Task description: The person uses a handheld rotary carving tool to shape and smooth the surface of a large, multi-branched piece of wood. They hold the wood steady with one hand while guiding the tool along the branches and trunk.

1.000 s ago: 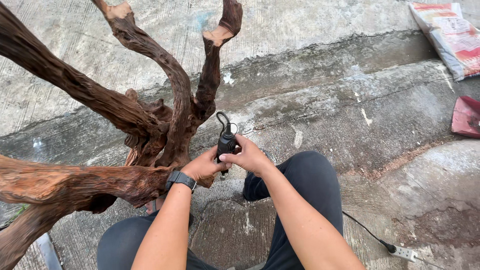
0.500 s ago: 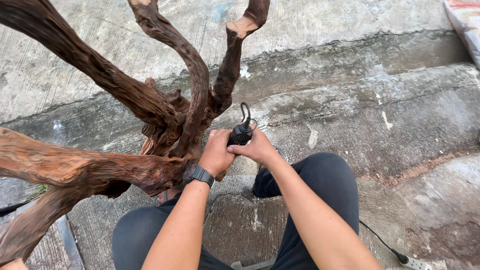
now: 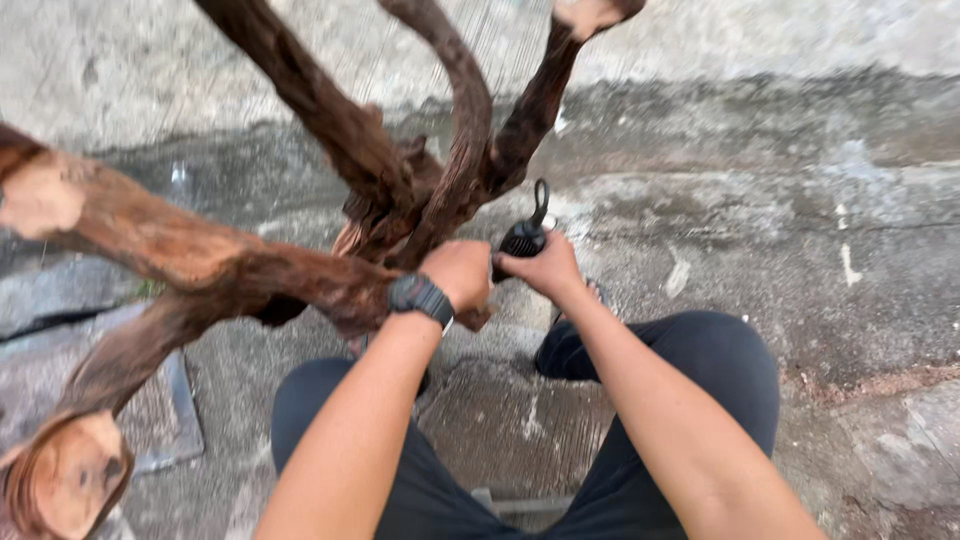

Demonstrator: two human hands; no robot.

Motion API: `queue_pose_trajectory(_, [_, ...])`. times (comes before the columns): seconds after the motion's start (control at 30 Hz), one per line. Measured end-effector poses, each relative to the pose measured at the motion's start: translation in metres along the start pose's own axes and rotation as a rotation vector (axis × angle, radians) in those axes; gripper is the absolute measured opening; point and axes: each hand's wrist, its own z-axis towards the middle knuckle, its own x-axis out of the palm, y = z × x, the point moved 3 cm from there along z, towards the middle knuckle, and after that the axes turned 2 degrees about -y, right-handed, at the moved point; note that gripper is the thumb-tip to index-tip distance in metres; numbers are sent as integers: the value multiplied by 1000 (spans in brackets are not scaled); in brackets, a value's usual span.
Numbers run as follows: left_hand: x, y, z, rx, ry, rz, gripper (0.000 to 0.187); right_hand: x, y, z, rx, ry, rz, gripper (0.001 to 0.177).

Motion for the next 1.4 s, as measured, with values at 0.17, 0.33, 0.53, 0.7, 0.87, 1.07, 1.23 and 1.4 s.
queue_pose_trajectory(0.17, [-42,-5,-26,9,15,50,46,13,-3,2,-58,-18,3,51])
queue_pose_trajectory(0.33, [-34,13,-32,-95,114,-42,57,15,4,-14,-39,15,63,49])
queue_pose_trajectory(0.53, [-15,13,-8,-111,142,-173,70,32,-5,-29,-102,98,-136,45])
queue_pose_trajectory(0.7, [13,20,-2,-72,192,-165,63,49,-5,-35,-100,174,-220,61])
queue_pose_trajectory(0.87, [27,25,7,-57,185,-156,58,54,-9,-36,-73,175,-256,60])
queue_pose_trajectory(1.07, [60,39,27,-73,168,-153,46,57,-16,-31,-144,211,-330,64])
queue_pose_trajectory(1.23, [31,20,22,-28,150,-217,40,54,-12,-29,-124,192,-288,58])
queue_pose_trajectory(1.4, [59,34,34,-27,140,-192,37,51,-22,-27,-107,211,-268,57])
